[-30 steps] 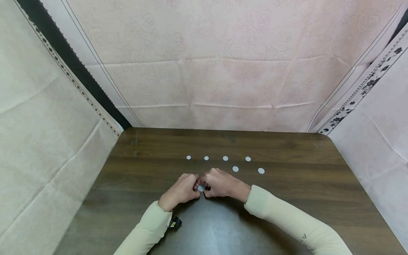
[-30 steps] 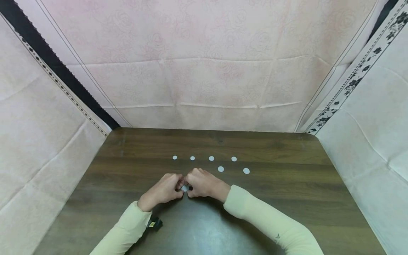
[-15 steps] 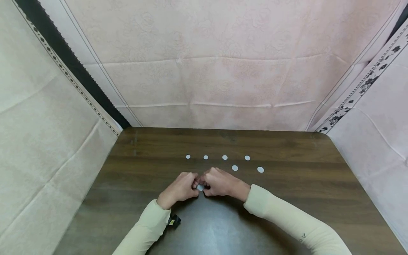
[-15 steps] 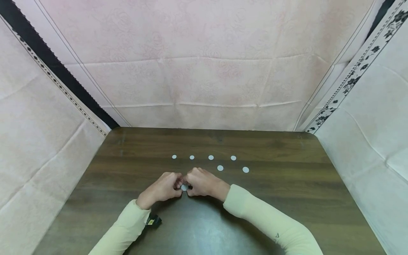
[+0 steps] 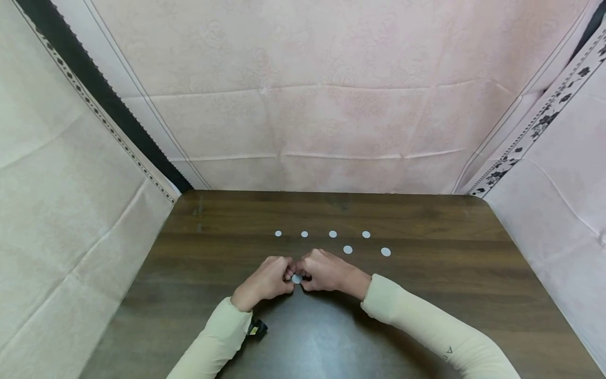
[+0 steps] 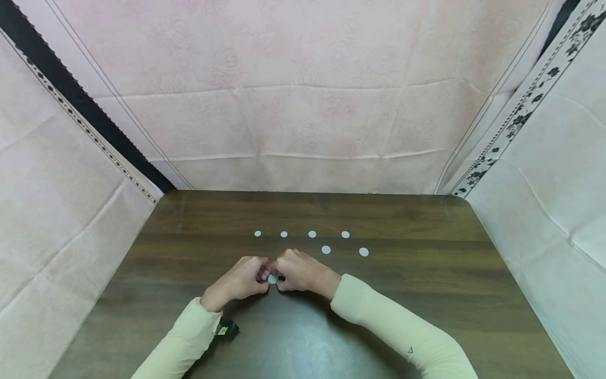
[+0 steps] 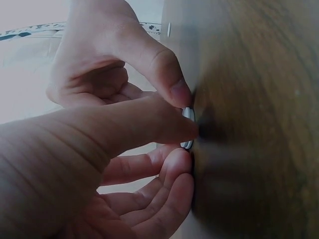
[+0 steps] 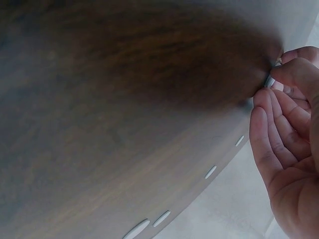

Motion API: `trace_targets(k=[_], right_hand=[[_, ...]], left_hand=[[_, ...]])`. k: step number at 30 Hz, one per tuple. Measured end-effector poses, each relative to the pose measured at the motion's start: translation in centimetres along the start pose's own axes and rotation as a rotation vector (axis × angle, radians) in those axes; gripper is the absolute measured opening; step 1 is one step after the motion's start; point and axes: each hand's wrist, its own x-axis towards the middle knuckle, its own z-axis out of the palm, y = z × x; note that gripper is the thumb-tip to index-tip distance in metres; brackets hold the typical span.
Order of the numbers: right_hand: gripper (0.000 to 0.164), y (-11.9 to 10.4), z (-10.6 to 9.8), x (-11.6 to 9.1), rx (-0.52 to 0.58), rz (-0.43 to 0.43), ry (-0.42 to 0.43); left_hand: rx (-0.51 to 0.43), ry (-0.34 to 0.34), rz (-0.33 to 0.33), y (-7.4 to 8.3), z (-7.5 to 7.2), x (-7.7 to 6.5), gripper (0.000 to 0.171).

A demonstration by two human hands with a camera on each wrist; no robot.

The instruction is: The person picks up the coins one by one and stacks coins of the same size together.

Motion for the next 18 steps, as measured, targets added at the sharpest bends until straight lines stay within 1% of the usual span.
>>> trace_targets(k=[6, 9, 14, 18], right_hand=[[0.007, -0.03, 0.06, 0.07, -0.016, -0.005, -0.006], [0.008, -0.03, 0.11, 0.05, -0.03, -0.015, 0.002], [0.014, -0.08, 0.09, 0.01, -0.05, -0.035, 0.028], [0.014, -0.13, 0.14, 0.01, -0.059, -0.035, 0.031]], left_hand=[[-0.001, -0.008, 0.007, -0.16, 0.04, -0.03, 0.016], [0.004, -0.003, 0.022, -0.23, 0.08, 0.06, 0.016], [0.006, 0.007, 0.038, -0.4, 0.14, 0.22, 0.016], [0.003, 0.003, 0.036, -0.41, 0.07, 0.2, 0.015]])
